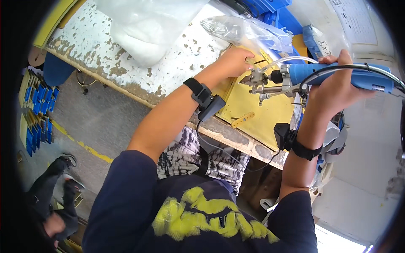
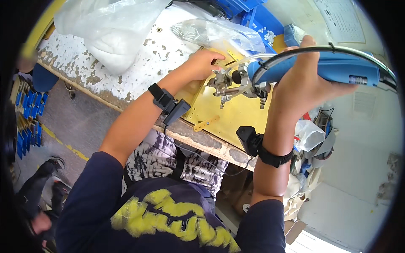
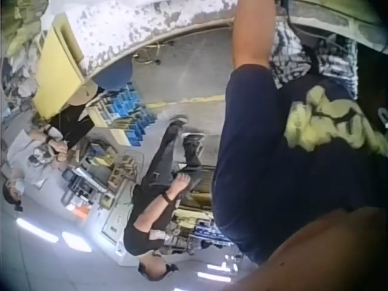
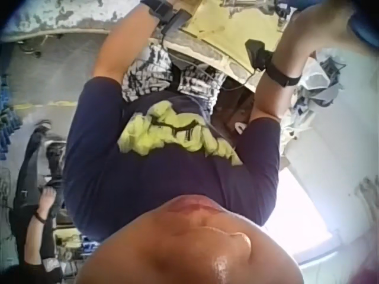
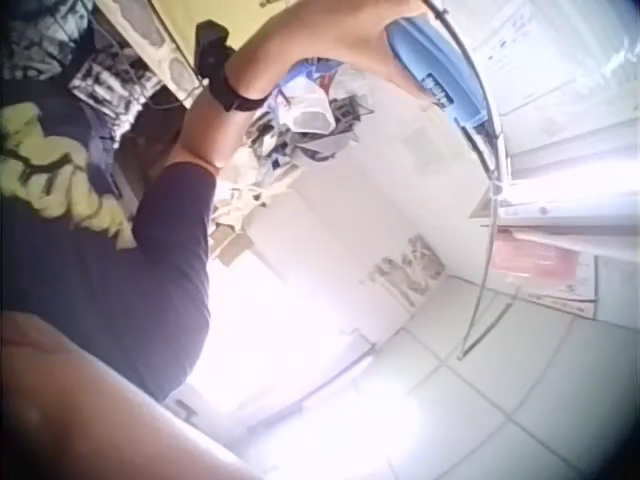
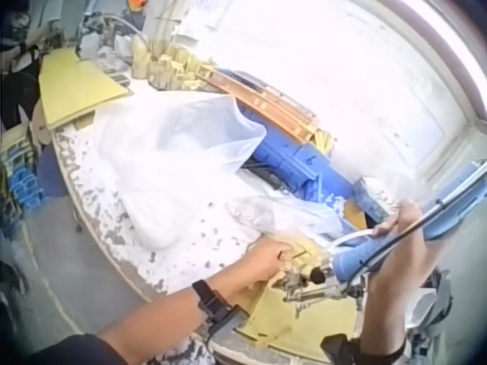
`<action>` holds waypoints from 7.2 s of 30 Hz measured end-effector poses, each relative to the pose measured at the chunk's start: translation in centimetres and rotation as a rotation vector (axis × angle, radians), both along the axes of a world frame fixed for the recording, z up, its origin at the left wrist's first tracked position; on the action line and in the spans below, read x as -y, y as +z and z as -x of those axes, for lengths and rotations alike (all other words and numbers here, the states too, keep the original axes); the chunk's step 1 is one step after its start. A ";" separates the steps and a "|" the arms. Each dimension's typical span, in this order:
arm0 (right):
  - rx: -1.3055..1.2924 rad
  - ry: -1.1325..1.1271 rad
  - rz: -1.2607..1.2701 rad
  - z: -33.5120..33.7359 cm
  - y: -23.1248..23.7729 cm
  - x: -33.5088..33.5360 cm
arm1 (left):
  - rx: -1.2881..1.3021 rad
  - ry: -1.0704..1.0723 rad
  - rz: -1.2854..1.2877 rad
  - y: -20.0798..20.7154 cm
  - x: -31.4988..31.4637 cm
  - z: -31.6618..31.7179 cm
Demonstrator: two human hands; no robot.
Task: The recorder is assembling yellow metal plates by aligning them and using a pneumatic riveting gun to secure components.
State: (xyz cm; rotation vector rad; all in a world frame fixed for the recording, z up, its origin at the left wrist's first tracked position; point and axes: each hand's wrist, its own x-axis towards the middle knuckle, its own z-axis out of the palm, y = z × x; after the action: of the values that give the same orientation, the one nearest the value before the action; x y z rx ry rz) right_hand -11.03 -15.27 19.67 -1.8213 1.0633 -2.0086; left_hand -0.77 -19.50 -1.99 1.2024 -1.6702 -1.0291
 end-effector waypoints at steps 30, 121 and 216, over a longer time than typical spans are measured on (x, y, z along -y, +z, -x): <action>0.012 -0.076 -0.047 -2.3 0.1 -1.1 | 0.067 -0.002 -0.001 0.1 0.1 0.1; -0.224 -0.012 0.077 0.6 -0.1 0.7 | 0.157 -0.142 -0.062 2.7 -1.6 -2.4; 0.006 -0.256 0.006 5.6 1.1 4.4 | 0.025 0.104 0.098 0.5 0.1 1.2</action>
State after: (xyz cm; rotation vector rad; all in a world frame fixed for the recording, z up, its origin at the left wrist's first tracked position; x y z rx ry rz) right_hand -16.65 -19.70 20.72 -1.7570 1.3503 -2.1549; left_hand -1.97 -19.62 -1.49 1.2290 -1.6395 -0.8621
